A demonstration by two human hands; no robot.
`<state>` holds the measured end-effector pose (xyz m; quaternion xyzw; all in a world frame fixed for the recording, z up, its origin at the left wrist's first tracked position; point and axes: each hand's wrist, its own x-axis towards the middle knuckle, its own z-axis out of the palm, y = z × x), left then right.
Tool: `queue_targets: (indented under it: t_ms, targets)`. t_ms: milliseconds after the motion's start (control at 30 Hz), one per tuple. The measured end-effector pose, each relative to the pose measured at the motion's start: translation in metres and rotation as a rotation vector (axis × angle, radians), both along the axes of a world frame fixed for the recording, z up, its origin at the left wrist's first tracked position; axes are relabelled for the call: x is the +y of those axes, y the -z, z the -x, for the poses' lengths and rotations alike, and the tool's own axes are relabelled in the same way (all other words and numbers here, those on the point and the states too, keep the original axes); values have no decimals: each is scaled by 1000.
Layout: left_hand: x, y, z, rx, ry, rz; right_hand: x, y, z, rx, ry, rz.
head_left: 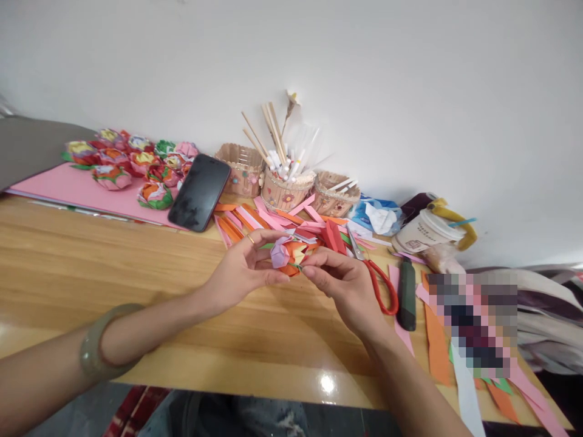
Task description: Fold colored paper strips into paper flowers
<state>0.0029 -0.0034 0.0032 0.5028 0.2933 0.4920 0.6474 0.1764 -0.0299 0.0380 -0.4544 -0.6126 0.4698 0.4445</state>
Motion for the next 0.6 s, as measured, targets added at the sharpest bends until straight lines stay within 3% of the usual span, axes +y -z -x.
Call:
queue_targets:
  t_ms: [233,467,600]
  targets:
    - [0,2,0,-6,13,-12,-4,3,2,-123,26,-144]
    - [2,3,1,-13,-1,2,-4,-2,1,-219,-29,-171]
    - [2,3,0,0,2,-1,-5,1,3,-310,39,-282]
